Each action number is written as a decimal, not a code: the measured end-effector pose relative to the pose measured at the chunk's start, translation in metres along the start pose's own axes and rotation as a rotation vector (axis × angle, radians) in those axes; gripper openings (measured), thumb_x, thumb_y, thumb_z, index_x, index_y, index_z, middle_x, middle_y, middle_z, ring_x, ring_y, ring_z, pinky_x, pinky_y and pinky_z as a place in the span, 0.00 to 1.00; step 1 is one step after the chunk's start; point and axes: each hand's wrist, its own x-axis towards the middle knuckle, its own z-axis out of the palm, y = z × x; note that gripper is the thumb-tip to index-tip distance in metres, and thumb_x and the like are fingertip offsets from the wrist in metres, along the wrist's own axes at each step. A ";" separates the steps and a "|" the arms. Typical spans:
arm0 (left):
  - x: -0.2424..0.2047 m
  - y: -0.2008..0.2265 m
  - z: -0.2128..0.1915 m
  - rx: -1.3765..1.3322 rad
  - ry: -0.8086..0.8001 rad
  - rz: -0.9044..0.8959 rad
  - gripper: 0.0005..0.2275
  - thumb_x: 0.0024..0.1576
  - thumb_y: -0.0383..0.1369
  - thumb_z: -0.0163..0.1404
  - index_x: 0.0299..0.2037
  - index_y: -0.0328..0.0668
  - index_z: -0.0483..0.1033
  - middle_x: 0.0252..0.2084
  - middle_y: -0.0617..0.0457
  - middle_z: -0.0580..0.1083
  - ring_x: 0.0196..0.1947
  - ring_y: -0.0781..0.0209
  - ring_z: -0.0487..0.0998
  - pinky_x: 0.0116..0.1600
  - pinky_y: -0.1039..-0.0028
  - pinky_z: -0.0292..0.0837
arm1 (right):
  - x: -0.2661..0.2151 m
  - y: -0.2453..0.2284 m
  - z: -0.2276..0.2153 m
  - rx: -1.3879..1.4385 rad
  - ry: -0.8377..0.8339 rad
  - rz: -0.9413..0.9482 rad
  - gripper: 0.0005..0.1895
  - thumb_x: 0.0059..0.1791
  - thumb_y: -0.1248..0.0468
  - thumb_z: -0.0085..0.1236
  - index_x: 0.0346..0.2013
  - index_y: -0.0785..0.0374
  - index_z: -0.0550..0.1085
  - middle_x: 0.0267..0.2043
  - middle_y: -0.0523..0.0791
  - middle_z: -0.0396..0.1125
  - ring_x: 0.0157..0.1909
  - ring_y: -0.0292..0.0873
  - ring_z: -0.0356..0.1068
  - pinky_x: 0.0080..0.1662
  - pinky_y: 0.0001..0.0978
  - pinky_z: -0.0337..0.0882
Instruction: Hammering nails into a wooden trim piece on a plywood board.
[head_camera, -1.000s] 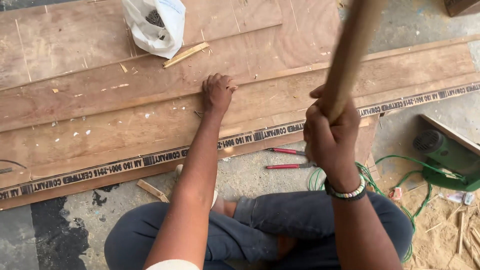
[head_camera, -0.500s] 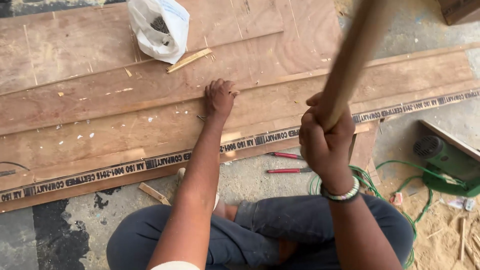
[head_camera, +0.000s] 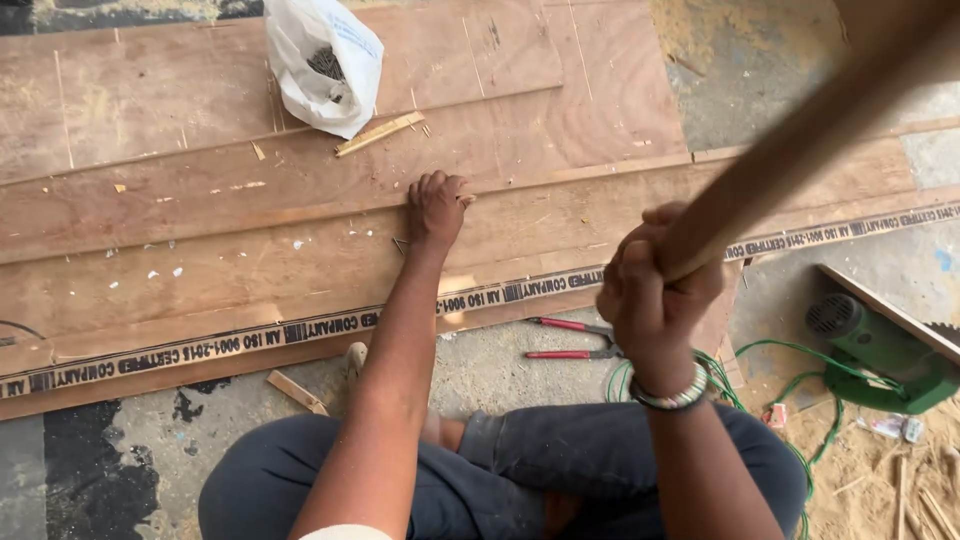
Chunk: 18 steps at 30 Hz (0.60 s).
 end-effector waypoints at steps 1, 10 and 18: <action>-0.004 -0.001 0.004 -0.005 -0.007 -0.002 0.15 0.49 0.38 0.65 0.45 0.48 0.81 0.41 0.52 0.75 0.48 0.52 0.73 0.56 0.60 0.62 | -0.031 0.061 -0.007 -0.006 0.000 0.006 0.07 0.59 0.69 0.46 0.49 0.68 0.69 0.25 0.40 0.65 0.20 0.30 0.62 0.25 0.21 0.62; -0.006 -0.009 0.016 0.143 0.190 0.196 0.16 0.42 0.41 0.66 0.40 0.49 0.81 0.41 0.47 0.76 0.47 0.46 0.73 0.55 0.49 0.61 | -0.013 0.049 -0.020 -0.227 -0.078 0.922 0.15 0.51 0.65 0.48 0.52 0.65 0.66 0.24 0.43 0.62 0.18 0.35 0.62 0.20 0.29 0.67; -0.001 0.004 -0.011 0.001 0.020 0.022 0.14 0.50 0.39 0.65 0.45 0.51 0.80 0.42 0.52 0.75 0.49 0.51 0.73 0.55 0.59 0.63 | -0.109 0.183 -0.016 -0.638 -0.339 0.613 0.11 0.58 0.61 0.50 0.42 0.67 0.73 0.21 0.41 0.66 0.23 0.35 0.67 0.26 0.27 0.64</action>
